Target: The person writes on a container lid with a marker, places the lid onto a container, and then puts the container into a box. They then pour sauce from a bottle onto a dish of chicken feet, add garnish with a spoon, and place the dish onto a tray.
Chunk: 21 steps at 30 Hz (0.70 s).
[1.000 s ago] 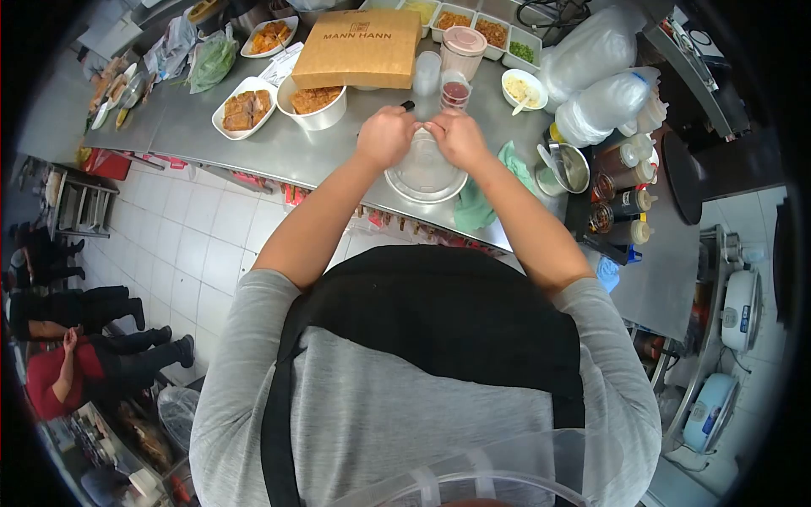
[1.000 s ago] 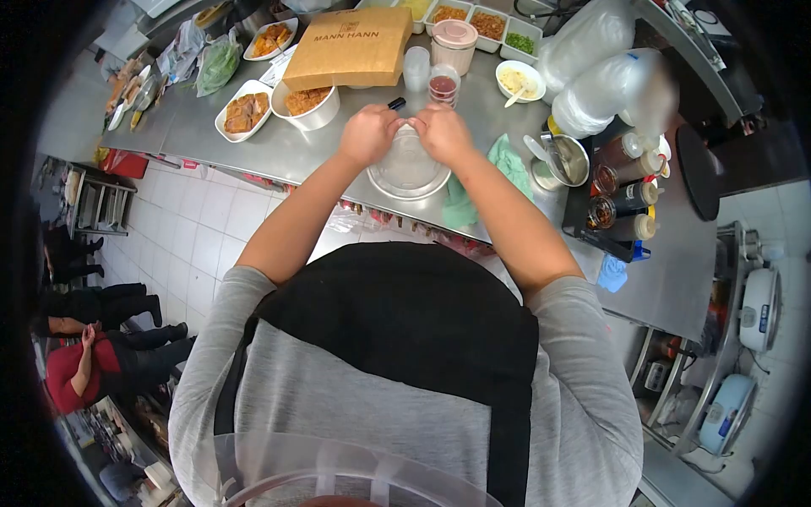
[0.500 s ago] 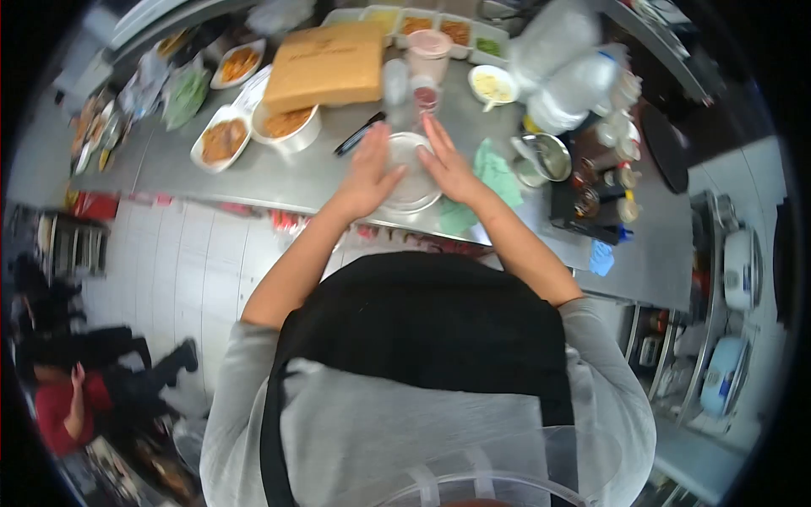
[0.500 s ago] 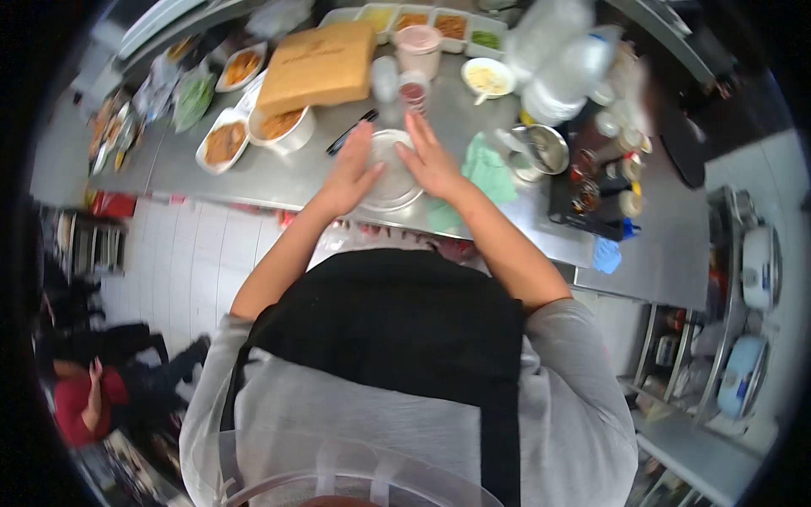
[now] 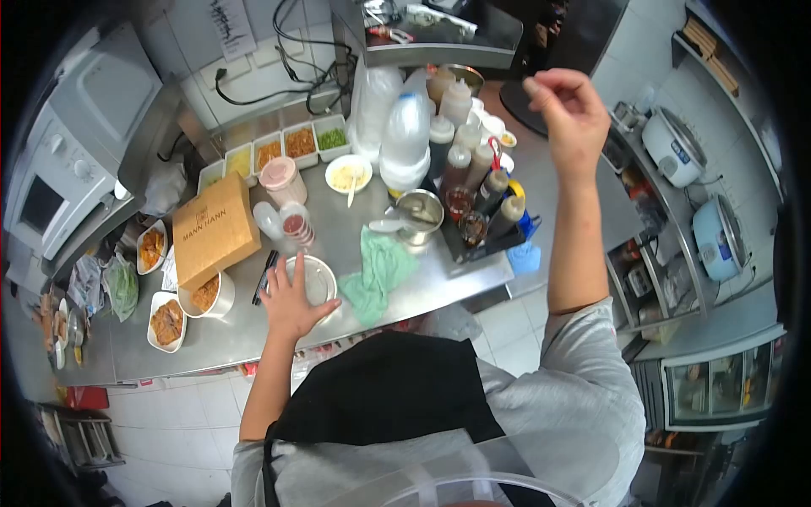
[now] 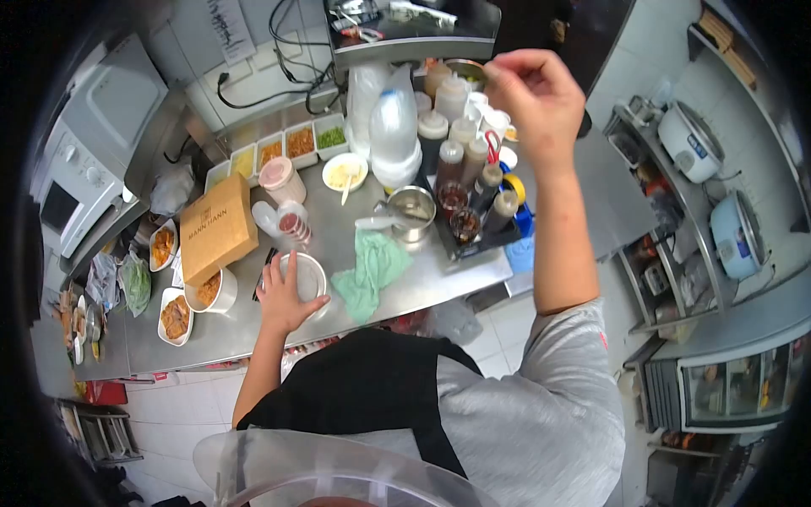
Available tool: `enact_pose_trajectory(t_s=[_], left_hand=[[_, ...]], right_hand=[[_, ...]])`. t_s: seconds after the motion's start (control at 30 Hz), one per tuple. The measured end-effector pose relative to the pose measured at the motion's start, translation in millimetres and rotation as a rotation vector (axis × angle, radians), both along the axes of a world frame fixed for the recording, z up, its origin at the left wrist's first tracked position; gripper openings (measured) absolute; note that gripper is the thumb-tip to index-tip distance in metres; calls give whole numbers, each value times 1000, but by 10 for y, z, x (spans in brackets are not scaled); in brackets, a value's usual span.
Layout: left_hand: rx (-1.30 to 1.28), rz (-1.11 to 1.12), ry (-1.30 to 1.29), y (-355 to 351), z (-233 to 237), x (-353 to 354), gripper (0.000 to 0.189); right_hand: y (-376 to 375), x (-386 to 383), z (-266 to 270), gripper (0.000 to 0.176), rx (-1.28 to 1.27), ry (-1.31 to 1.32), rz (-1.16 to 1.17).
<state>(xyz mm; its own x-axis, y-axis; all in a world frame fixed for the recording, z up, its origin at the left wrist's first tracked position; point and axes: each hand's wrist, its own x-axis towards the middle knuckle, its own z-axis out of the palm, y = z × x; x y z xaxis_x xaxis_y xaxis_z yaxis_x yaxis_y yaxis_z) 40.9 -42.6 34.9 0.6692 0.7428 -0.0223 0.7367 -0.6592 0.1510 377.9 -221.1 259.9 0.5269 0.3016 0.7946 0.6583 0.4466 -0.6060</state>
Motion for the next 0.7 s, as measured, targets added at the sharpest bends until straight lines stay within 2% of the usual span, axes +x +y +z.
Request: enact_pose_trajectory(t_s=[0.03,0.1,0.2,0.3,0.37,0.43,0.47,0.5,0.57,0.6,0.7], left_hand=[[30,21,6,-2,15,20,105],[82,60,31,-15,24,44,91],[-127,61,-516,660,-562,-138,51],[11,1,-508,692,-223,-140,20],[82,-28,-644,740,-360,-139,13],[173,0,-628,744,-452,-146,8],[191,1,-640,747,-485,-133,9],[205,-11,-646,762,-506,-135,9],[252,-33,-613,721,-468,-125,8],[272,-26,-570,712,-444,-104,9],[256,-10,-468,680,-420,-85,9]], right_hand=[[30,180,145,11,-76,-155,-207],[144,473,405,15,-267,-221,-210],[483,788,621,19,-391,-719,-391],[899,1106,724,20,-753,-910,-410],[1094,1332,774,21,-737,-951,-470],[977,996,874,24,-714,-781,-487],[926,988,881,26,-655,-777,-495],[863,984,884,28,-596,-735,-381],[632,504,760,27,-497,-666,-271],[560,248,648,26,-347,-628,-38],[351,-418,266,20,-401,-549,255]])
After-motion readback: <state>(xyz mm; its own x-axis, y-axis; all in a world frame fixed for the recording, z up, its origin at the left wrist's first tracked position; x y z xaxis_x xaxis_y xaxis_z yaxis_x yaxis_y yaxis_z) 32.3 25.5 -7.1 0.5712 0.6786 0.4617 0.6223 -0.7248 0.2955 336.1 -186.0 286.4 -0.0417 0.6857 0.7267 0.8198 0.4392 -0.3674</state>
